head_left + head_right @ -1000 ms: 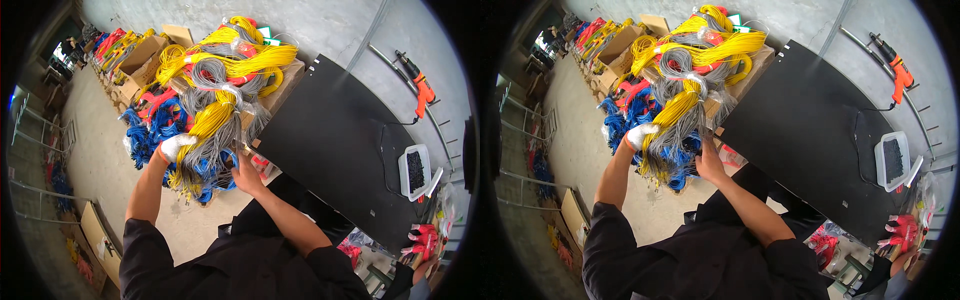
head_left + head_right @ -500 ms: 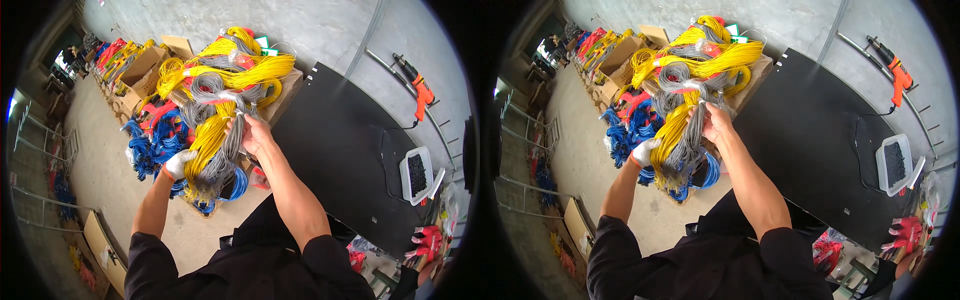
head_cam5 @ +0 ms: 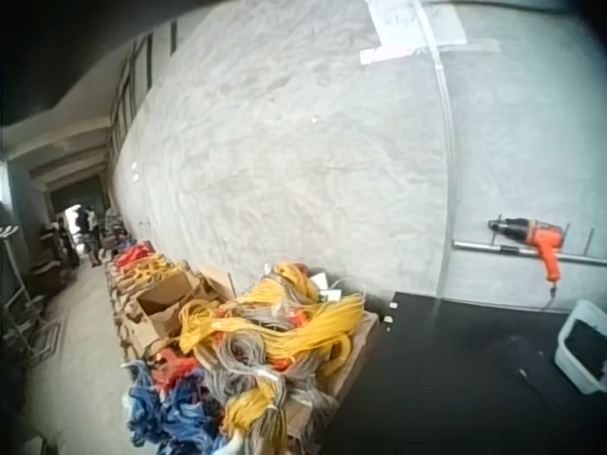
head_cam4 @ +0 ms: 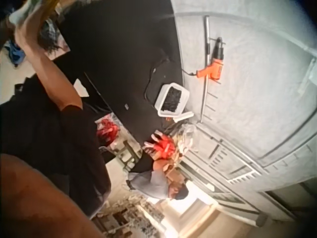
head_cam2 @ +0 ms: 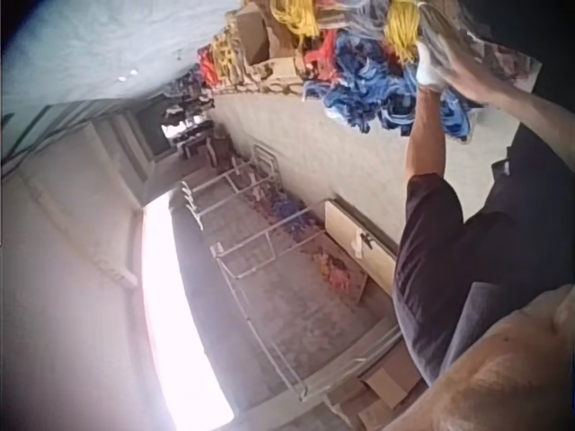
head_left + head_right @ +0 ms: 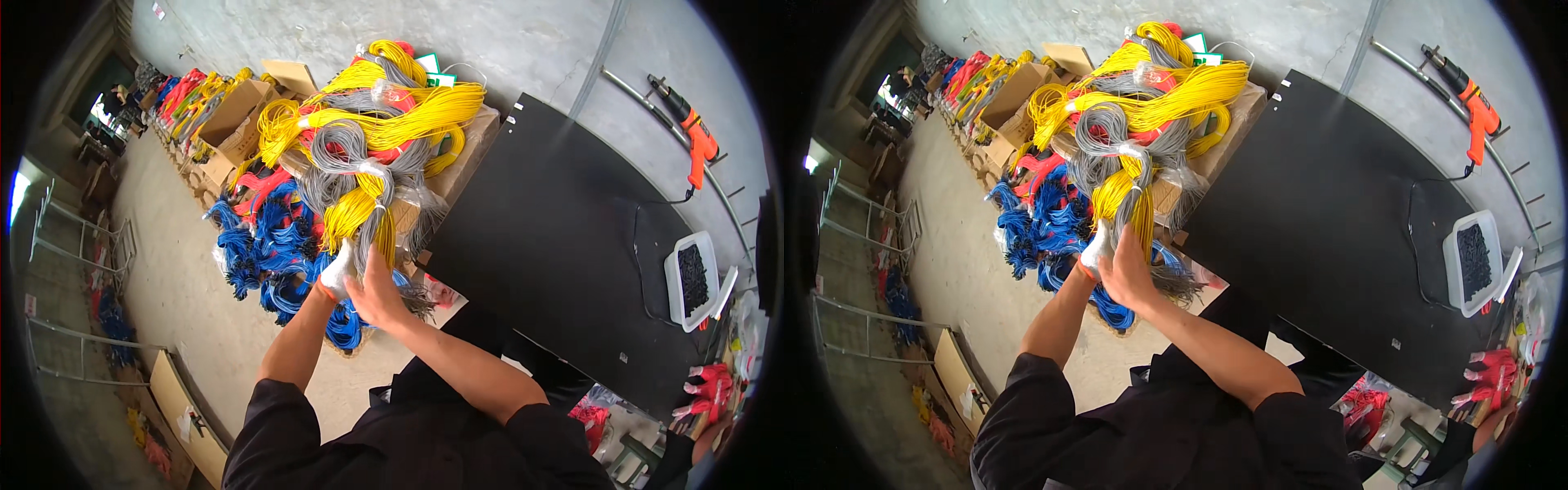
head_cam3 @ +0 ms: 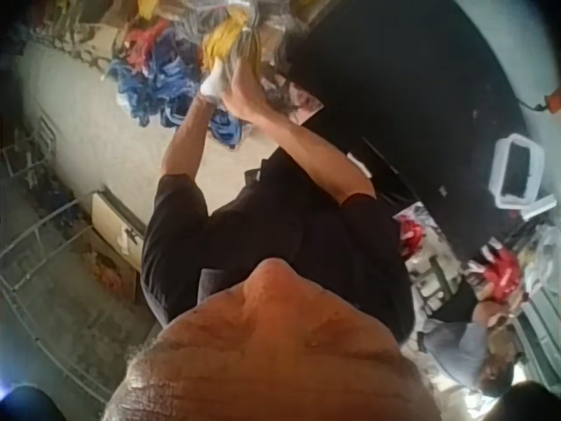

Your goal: Using a heat gun to process wire bundles at a manual assembly station.

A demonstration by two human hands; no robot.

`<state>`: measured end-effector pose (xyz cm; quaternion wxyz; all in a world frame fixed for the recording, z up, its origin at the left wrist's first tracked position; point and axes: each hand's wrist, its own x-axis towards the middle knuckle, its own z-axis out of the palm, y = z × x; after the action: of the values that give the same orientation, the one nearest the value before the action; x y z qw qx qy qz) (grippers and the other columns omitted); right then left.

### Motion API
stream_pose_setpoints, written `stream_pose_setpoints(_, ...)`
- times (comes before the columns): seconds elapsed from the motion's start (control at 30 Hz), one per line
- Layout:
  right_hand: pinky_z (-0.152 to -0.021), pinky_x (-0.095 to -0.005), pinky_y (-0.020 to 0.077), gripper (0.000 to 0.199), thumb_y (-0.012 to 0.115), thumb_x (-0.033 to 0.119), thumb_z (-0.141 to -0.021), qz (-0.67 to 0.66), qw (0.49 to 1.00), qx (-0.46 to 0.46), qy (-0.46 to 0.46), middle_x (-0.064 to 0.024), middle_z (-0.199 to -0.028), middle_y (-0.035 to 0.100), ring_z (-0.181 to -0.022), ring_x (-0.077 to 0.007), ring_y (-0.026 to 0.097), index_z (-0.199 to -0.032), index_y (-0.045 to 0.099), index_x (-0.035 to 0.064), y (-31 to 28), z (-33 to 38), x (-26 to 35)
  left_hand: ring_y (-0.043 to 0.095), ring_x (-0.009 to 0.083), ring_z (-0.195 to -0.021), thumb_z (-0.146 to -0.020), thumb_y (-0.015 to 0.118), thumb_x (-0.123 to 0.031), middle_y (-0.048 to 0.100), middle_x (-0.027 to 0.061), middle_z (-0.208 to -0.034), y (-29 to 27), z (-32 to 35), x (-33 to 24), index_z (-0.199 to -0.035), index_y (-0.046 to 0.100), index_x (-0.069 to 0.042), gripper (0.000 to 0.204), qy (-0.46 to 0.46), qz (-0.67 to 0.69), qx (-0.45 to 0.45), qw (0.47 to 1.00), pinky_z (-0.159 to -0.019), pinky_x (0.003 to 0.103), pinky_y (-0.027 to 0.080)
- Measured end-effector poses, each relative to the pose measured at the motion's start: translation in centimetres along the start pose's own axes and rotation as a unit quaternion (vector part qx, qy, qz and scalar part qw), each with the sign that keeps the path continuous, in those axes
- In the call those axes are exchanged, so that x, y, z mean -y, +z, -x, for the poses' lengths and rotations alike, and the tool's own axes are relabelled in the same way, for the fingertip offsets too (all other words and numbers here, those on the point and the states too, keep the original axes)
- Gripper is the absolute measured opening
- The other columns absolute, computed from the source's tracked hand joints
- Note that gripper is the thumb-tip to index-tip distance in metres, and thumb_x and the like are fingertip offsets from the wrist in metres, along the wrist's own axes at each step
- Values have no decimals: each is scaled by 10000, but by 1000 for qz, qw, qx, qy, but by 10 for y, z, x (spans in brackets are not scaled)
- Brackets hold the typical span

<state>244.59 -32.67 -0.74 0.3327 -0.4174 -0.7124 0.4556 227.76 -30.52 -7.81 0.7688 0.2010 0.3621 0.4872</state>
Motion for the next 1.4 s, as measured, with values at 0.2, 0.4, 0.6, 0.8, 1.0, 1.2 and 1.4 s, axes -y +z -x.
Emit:
stream_pose_setpoints(0.2,-1305,-506,215,930,664,207,-1004,-3,994,47,-98,-442,-1651,182,-1563,-544,233,-1601,70,-188,6,50,-9,623,266,-1286,-1108,573,-404,629,87,-1469,-3,-21,-14,-1577,482,-81,577,-4,-25,96,995,-1148,417,476)
stream_pose_setpoints(0.4,-1134,-445,480,452,684,67,-928,-64,998,15,-7,-243,-1377,637,-1304,-406,621,-1362,600,-24,-35,86,-74,760,371,-1009,-920,723,-290,763,237,-1106,24,-11,-47,-1329,624,29,528,-88,-67,65,992,-969,505,605)
stream_pose_setpoints(0.6,-1184,-427,432,707,769,223,-936,-91,996,-2,-7,-259,-1471,578,-1394,-378,567,-1508,461,-55,-54,52,-97,772,358,-907,-931,732,-296,761,220,-1036,61,3,-105,-1284,641,30,489,-99,-148,18,984,-861,499,648)
stream_pose_setpoints(0.8,-1291,-411,287,1277,969,442,-736,-92,966,241,0,-257,-1703,298,-1568,-341,354,-1649,215,-38,-7,9,-53,772,337,-836,-950,731,-287,769,194,-1016,87,3,-124,-1286,658,12,456,-116,-132,2,984,-769,489,668)
stream_pose_setpoints(1.0,-1260,-414,328,1280,974,393,-742,-311,928,204,35,-209,-1614,432,-1496,-317,444,-1666,175,10,37,22,-23,767,342,-808,-959,744,-326,771,199,-1005,96,13,-126,-1282,672,-5,461,-105,-125,-53,985,-747,489,661)
stream_pose_setpoints(1.2,-971,-354,548,471,872,229,-892,-399,900,95,144,-61,-1158,755,-1045,-160,698,-1276,684,31,35,19,-22,727,213,-1009,-1047,680,-397,742,107,-1151,124,15,-96,-1432,612,-54,521,0,-205,-88,975,-880,393,612)
stream_pose_setpoints(1.4,-974,-479,610,367,704,137,-1010,-630,756,92,152,-143,-1171,740,-1109,-294,731,-1335,602,-2,5,11,9,620,221,-1280,-1073,602,-219,658,108,-1420,-63,96,-55,-1471,605,-29,440,-9,-549,106,829,-1098,408,491)
